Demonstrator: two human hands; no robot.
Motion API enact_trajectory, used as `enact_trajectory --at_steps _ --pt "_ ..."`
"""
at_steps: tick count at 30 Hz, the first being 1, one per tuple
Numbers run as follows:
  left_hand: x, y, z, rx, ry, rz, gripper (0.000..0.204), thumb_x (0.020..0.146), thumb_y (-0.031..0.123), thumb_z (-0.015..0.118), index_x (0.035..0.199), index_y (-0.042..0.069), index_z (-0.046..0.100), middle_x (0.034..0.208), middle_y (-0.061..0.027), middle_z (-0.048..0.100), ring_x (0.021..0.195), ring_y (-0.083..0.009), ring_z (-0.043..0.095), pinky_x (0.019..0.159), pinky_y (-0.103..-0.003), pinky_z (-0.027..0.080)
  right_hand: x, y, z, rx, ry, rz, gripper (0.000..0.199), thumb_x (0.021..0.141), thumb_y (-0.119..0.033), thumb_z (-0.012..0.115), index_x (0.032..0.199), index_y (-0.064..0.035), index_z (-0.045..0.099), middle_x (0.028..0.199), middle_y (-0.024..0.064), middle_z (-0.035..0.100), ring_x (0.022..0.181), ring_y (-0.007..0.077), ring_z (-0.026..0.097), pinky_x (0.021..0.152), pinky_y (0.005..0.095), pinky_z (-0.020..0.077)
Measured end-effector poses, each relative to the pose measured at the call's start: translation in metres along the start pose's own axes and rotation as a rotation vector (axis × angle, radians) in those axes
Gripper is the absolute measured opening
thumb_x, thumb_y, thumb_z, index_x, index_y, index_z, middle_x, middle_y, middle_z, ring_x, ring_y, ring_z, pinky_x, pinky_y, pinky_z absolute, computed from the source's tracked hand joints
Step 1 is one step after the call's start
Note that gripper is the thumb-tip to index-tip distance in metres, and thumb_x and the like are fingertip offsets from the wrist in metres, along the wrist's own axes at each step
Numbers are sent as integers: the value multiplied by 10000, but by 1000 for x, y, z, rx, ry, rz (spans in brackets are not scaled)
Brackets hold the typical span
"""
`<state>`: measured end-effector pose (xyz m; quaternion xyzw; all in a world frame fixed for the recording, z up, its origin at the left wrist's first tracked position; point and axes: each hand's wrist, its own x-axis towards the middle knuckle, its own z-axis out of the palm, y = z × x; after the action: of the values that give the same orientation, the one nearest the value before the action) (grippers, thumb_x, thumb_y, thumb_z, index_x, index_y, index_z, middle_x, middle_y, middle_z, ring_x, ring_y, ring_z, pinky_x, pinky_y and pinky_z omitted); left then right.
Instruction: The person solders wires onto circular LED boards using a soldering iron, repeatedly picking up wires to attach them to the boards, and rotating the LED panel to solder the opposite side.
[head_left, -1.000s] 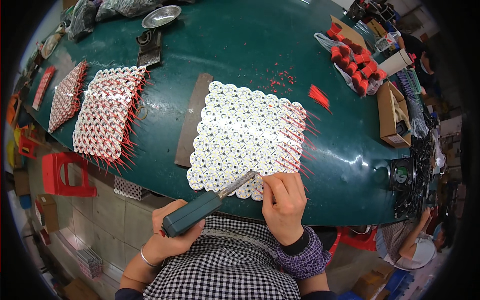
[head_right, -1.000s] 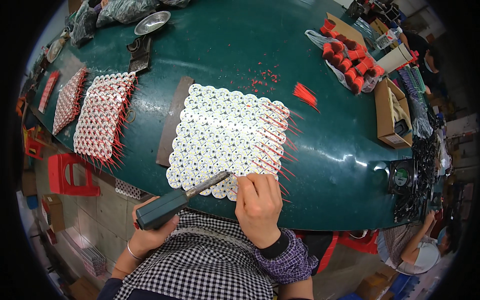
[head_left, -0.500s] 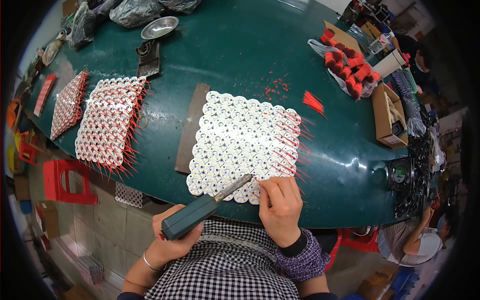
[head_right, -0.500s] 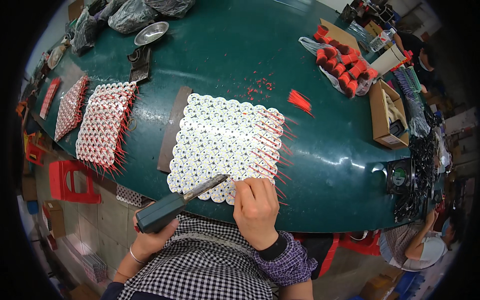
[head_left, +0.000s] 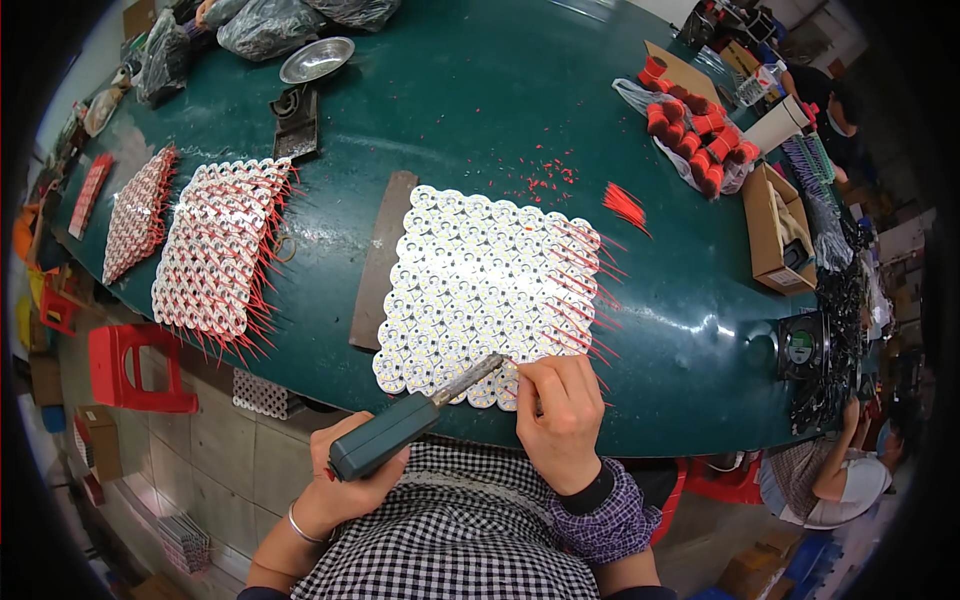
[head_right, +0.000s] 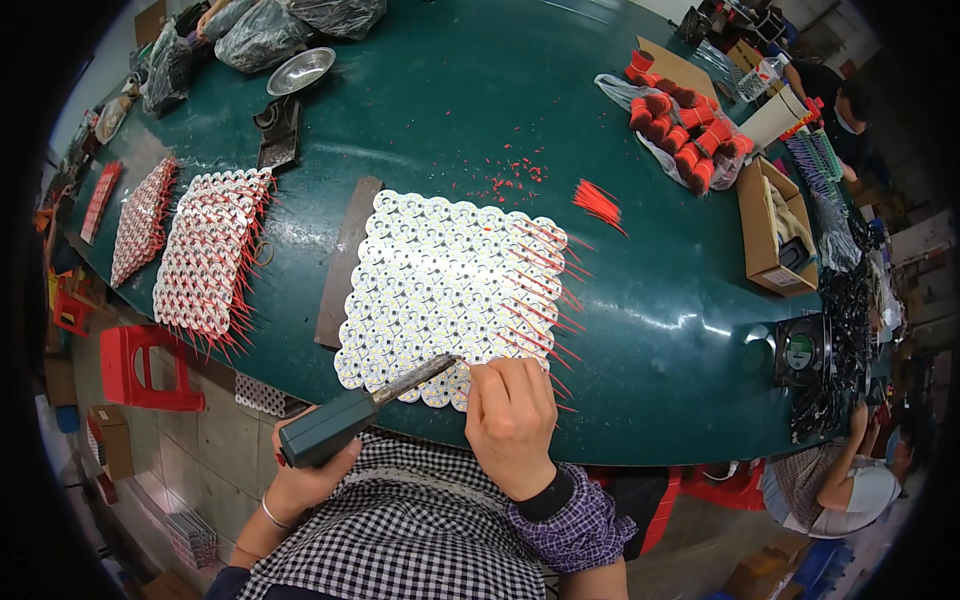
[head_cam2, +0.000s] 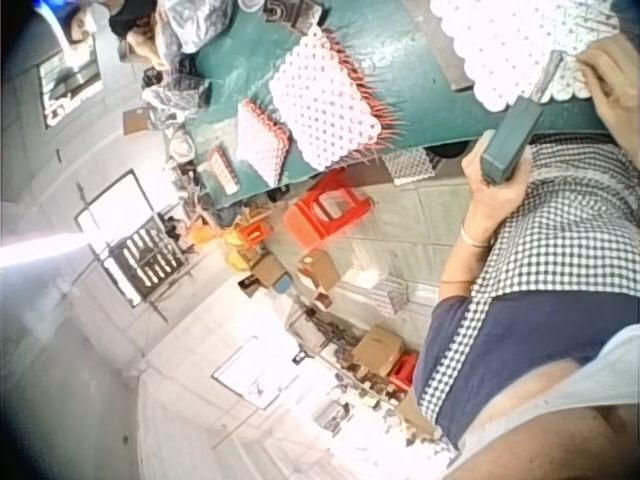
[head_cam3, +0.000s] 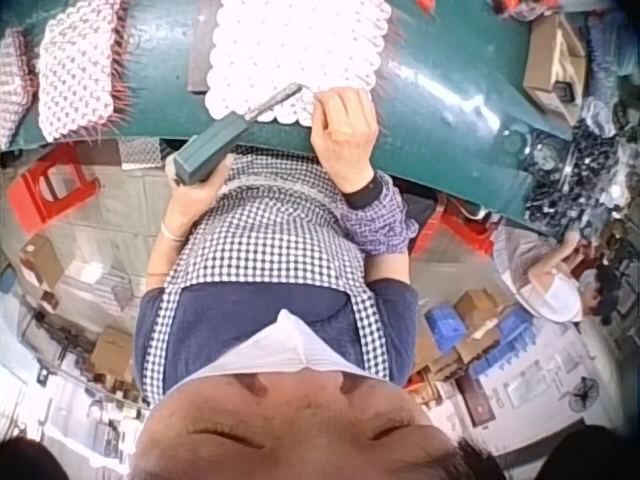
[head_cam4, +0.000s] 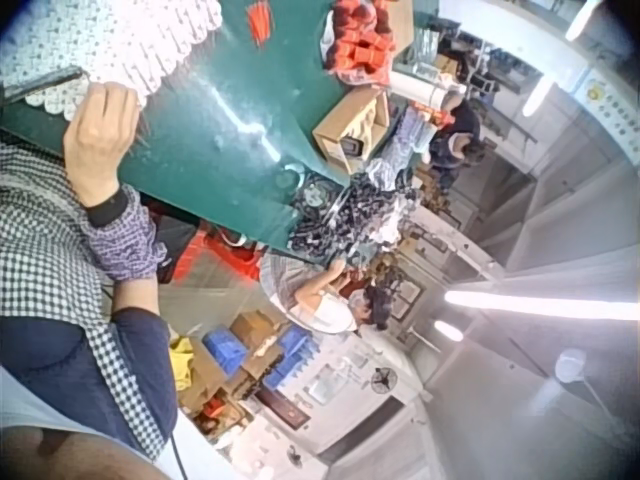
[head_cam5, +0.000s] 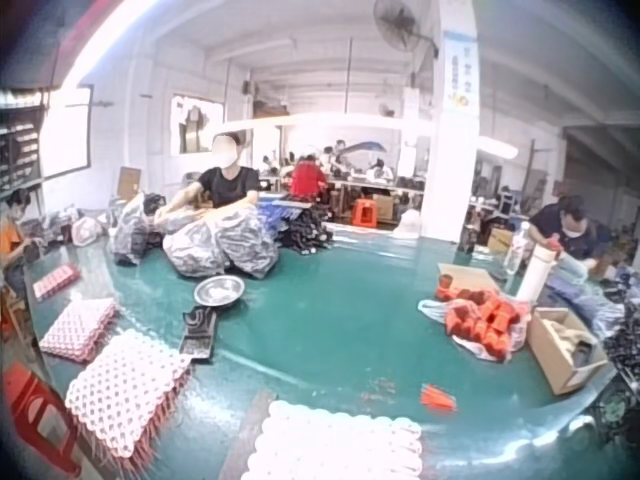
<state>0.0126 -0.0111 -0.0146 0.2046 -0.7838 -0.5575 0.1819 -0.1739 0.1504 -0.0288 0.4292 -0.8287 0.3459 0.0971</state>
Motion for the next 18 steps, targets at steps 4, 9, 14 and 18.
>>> enact_trajectory --at_steps 4,9,14,18 --pt "2 0 -1 5 -21 -23 139 763 -5 758 874 -30 679 750 -63 634 605 -127 588 553 -258 455 0 3 3 -1 -3 -5 205 740 74 711 918 -8 653 882 104 608 798 277 581 697 390 476" --pt "-6 -1 -4 79 12 35 173 761 3 762 919 -31 702 789 -77 664 643 -141 626 583 -266 493 0 0 -1 -5 -2 -6 200 747 63 717 924 -8 655 884 104 608 799 278 580 703 392 476" --pt "-21 -17 -8 -154 -12 -184 309 838 2 751 1131 -8 653 968 -59 689 703 -111 605 610 -265 505 3 1 -1 -12 -17 5 187 759 51 723 923 -10 657 884 100 606 807 275 580 709 390 478" --pt "-15 -9 0 -305 67 -274 307 827 -6 755 1116 -20 650 1009 -85 690 668 -106 589 569 -249 490 1 0 -2 -8 -21 9 182 765 53 721 926 -9 663 883 97 604 805 270 578 707 384 480"
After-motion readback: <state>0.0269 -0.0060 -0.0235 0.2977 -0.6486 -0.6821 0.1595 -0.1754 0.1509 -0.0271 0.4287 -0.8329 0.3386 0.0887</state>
